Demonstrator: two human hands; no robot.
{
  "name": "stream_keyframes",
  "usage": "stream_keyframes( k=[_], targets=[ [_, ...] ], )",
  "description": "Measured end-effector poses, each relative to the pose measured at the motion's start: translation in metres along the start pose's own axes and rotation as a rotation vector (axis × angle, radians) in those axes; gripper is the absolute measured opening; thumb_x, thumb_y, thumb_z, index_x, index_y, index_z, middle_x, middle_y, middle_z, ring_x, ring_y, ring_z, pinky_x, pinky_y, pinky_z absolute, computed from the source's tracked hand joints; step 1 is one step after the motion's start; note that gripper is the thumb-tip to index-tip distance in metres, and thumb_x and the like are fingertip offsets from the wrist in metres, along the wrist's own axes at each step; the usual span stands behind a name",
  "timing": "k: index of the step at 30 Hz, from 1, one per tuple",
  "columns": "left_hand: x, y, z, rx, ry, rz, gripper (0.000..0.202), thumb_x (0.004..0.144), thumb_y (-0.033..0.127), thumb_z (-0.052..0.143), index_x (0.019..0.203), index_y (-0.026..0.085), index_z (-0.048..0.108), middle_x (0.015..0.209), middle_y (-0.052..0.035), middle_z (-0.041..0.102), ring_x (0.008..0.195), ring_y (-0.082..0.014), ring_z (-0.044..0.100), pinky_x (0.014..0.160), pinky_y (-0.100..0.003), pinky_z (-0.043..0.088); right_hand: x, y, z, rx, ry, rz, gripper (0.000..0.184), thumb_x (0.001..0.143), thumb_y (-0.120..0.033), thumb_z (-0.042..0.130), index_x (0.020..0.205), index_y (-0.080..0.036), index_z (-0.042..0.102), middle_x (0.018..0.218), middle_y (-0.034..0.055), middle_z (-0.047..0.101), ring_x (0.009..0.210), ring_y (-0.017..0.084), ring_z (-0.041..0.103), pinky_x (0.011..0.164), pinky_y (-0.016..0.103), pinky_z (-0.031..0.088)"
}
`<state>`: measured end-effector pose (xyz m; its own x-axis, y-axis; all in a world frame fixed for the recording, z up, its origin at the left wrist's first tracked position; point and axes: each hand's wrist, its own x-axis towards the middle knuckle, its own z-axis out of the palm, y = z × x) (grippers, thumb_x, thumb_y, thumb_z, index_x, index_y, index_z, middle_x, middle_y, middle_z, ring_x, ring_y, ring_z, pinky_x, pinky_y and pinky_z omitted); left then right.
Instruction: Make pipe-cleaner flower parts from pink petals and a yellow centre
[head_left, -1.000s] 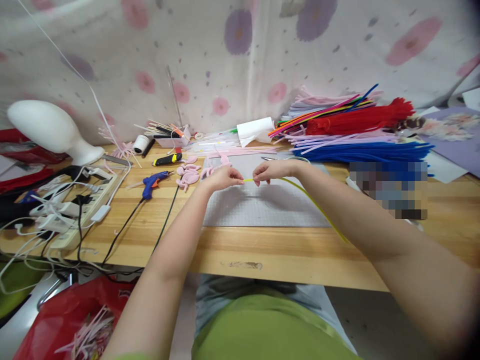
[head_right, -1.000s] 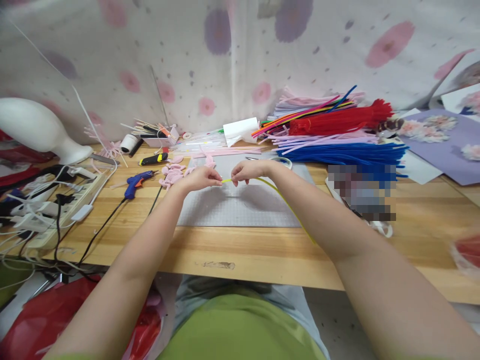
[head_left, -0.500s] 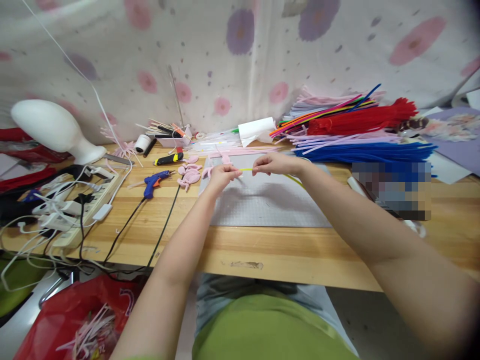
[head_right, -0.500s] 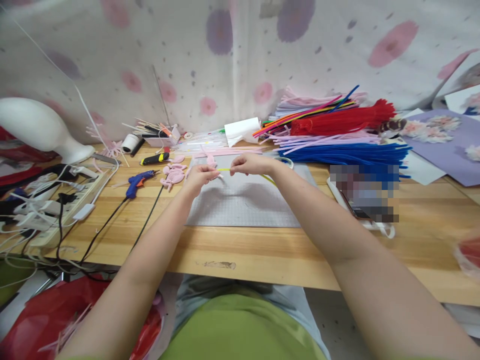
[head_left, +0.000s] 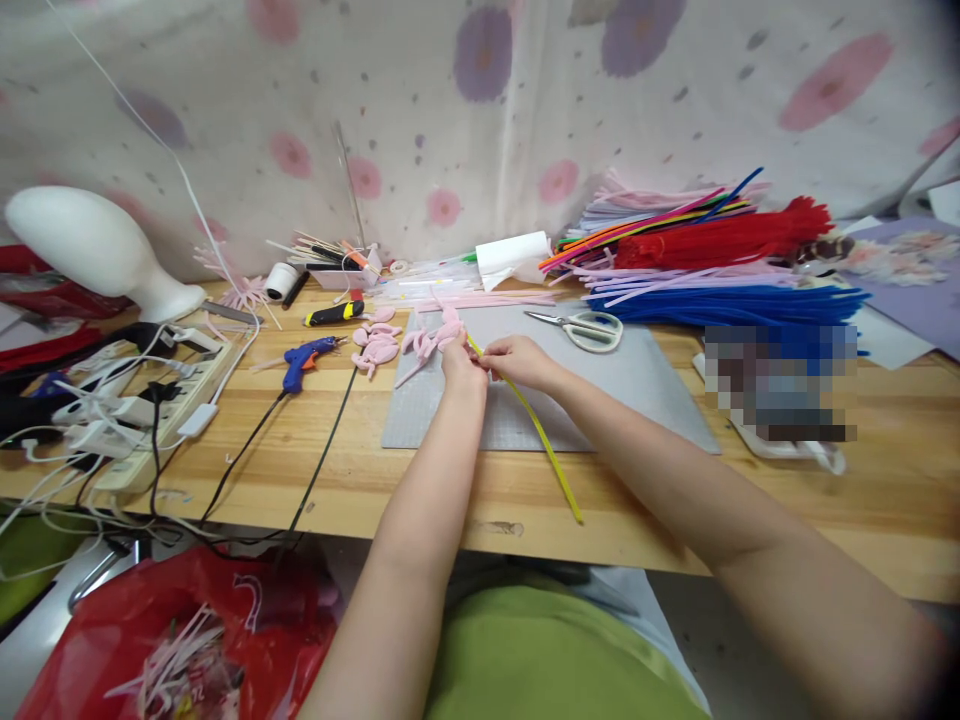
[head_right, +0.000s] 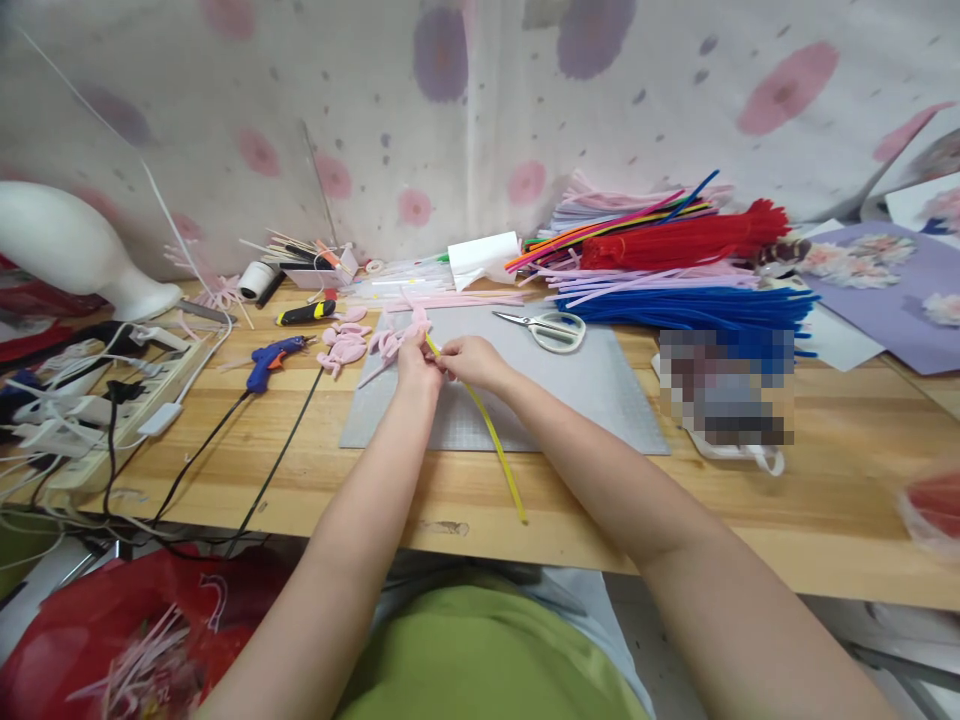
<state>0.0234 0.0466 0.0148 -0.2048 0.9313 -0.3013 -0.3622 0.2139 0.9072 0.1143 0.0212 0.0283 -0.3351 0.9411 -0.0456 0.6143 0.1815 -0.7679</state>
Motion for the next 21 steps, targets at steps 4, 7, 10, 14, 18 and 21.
stream_keyframes(
  k=[4,7,10,14,18,21],
  targets=[
    [-0.005,0.001,-0.007,-0.155,0.046,-0.120,0.030,0.079,0.037,0.051,0.059,0.016,0.040,0.046,0.0078,0.028,0.039,-0.0026,0.030,0.046,-0.018,0.032,-0.003,0.006,-0.018,0.110,-0.095,0.100,0.021,0.074,-0.029,0.049,0.070,-0.014,0.063,0.055,-0.0006,0.055,0.052,0.008,0.048,0.055,0.021,0.040],
    [-0.003,0.011,-0.023,0.036,-0.040,-0.048,0.034,0.072,0.049,0.054,0.068,0.015,0.052,0.050,0.0061,0.037,0.043,-0.0029,0.036,0.048,-0.018,0.036,-0.003,0.010,-0.041,0.114,-0.240,0.120,0.022,0.073,-0.032,0.053,0.073,-0.014,0.065,0.066,0.0028,0.058,0.059,0.009,0.049,0.055,0.022,0.043],
    [0.000,0.027,-0.040,0.450,-0.201,0.091,0.030,0.064,0.044,0.064,0.068,0.015,0.059,0.054,0.0035,0.046,0.046,-0.0035,0.039,0.048,-0.018,0.035,0.000,0.010,-0.062,-0.048,-0.340,0.074,0.022,0.072,-0.034,0.055,0.072,-0.015,0.066,0.076,0.0049,0.061,0.066,0.012,0.050,0.053,0.022,0.041],
    [0.005,0.042,-0.051,0.873,-0.590,0.153,0.026,0.060,0.039,0.068,0.066,0.014,0.065,0.056,0.0007,0.052,0.048,-0.0054,0.041,0.047,-0.020,0.035,0.009,0.004,-0.078,-0.284,-0.446,0.030,0.025,0.071,-0.040,0.055,0.071,-0.018,0.068,0.073,0.0038,0.061,0.060,0.011,0.048,0.053,0.023,0.038],
    [0.009,0.044,-0.050,0.995,-0.776,0.224,0.027,0.059,0.038,0.068,0.068,0.013,0.067,0.057,-0.0017,0.054,0.049,-0.0068,0.044,0.044,-0.020,0.034,0.014,0.001,-0.082,-0.355,-0.511,-0.008,0.028,0.071,-0.042,0.054,0.072,-0.019,0.069,0.074,0.0038,0.062,0.058,0.011,0.047,0.053,0.024,0.036],
    [0.011,0.043,-0.047,1.026,-0.862,0.202,0.027,0.060,0.037,0.067,0.072,0.013,0.067,0.060,-0.0033,0.057,0.051,-0.0087,0.049,0.044,-0.020,0.037,0.014,0.000,-0.083,-0.383,-0.553,0.004,0.029,0.070,-0.043,0.054,0.074,-0.018,0.068,0.072,0.0040,0.061,0.060,0.011,0.047,0.054,0.024,0.035]
  ],
)
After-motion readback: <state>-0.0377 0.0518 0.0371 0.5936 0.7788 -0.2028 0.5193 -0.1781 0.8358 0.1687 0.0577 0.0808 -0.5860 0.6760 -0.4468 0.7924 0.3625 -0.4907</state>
